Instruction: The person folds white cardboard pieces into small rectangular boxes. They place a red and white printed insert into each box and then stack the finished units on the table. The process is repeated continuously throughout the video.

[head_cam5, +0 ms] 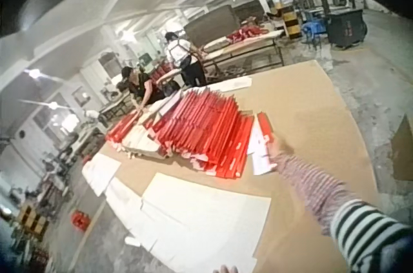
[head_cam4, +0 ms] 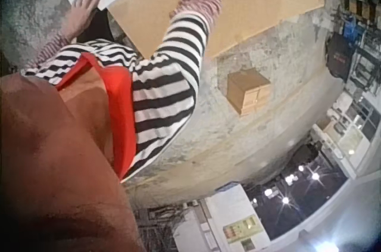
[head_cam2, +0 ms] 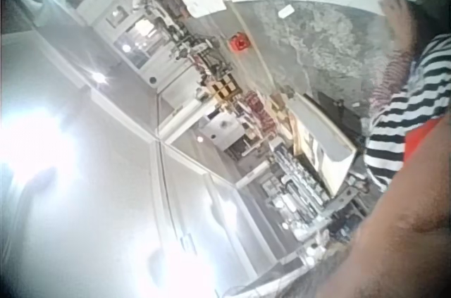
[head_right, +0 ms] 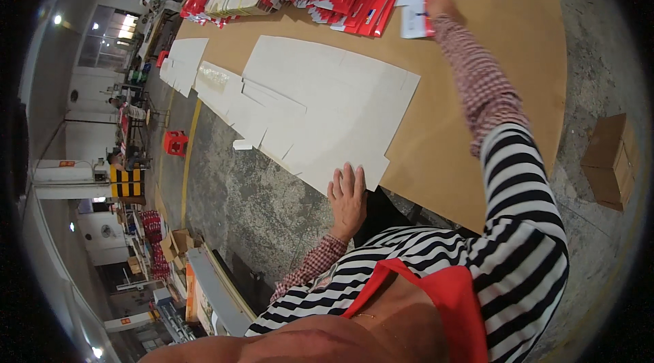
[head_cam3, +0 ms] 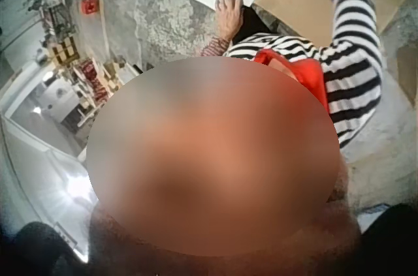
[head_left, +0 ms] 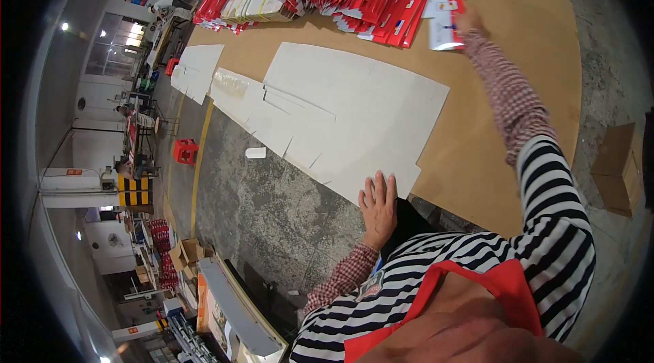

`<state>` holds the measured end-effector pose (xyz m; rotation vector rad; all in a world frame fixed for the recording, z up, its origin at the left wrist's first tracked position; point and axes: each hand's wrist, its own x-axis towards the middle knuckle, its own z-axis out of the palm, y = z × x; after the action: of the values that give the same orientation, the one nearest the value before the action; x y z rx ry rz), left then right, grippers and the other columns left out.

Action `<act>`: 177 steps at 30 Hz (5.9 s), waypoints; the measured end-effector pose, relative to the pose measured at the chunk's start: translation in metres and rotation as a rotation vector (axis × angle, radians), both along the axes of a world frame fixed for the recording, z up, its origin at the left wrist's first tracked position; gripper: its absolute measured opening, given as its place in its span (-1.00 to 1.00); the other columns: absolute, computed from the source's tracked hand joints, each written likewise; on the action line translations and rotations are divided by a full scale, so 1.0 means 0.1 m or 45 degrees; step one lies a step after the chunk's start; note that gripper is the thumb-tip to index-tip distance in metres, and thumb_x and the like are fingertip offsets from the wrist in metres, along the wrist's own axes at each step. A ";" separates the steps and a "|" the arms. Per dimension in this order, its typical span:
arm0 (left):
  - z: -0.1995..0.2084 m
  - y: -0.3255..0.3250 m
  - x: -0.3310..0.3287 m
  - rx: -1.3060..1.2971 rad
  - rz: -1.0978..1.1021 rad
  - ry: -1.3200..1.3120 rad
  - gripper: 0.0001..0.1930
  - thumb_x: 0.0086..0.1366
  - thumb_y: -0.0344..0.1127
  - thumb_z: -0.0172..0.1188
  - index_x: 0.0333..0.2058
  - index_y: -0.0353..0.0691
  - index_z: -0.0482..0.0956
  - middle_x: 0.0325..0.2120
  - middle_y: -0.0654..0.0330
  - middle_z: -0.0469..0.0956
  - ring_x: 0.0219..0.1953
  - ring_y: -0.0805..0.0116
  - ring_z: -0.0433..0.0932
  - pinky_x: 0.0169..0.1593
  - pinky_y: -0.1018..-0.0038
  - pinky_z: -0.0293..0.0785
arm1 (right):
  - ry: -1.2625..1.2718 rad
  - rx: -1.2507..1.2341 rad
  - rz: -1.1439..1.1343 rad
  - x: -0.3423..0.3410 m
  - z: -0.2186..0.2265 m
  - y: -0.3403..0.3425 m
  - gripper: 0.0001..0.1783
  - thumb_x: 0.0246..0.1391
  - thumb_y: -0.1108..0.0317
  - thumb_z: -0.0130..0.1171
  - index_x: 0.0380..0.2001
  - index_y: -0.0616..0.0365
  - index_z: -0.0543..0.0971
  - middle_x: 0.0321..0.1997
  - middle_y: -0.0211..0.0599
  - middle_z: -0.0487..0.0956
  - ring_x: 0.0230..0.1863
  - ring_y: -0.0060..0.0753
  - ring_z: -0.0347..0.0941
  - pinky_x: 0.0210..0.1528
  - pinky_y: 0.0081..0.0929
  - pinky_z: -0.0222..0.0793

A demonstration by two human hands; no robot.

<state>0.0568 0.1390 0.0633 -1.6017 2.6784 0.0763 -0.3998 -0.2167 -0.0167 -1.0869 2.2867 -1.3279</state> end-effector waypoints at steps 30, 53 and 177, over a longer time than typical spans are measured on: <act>-0.06 0.48 -1.83 0.229 -1.436 0.570 -0.33 -0.10 -0.19 0.48 0.02 -0.22 0.45 0.02 0.08 0.44 0.08 0.11 0.41 0.05 0.14 0.39 | 0.734 0.423 0.597 0.20 1.27 6.59 -0.50 -0.14 0.58 0.20 -0.02 0.11 0.61 0.11 -0.29 0.59 0.19 -0.11 0.42 0.29 -0.16 0.22; -0.18 0.19 -2.26 0.467 -0.824 1.032 -0.79 0.10 -0.43 0.35 -0.26 -0.30 0.63 -0.31 0.14 0.56 -0.41 0.24 0.54 -0.30 0.39 0.50 | 1.103 0.443 0.165 0.36 0.58 5.76 -0.16 0.23 -0.17 0.01 0.46 -0.13 0.05 0.58 -0.36 -0.10 0.57 -0.14 -0.27 0.50 0.13 -0.41; -0.03 0.30 -1.88 0.226 -1.228 0.607 0.30 -0.04 0.67 -0.07 0.37 -0.41 -0.01 0.40 -0.21 -0.05 0.46 -0.16 -0.13 0.39 -0.16 -0.24 | 0.709 0.167 0.578 0.78 1.06 5.79 0.00 -0.29 0.25 0.49 0.32 -0.02 0.31 0.46 -0.23 0.19 0.44 -0.08 0.08 0.41 -0.10 0.04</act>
<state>-0.1310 0.1686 0.0600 -0.1326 3.3291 0.7042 -0.3214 0.3623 0.0890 -1.9692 2.2154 -0.7501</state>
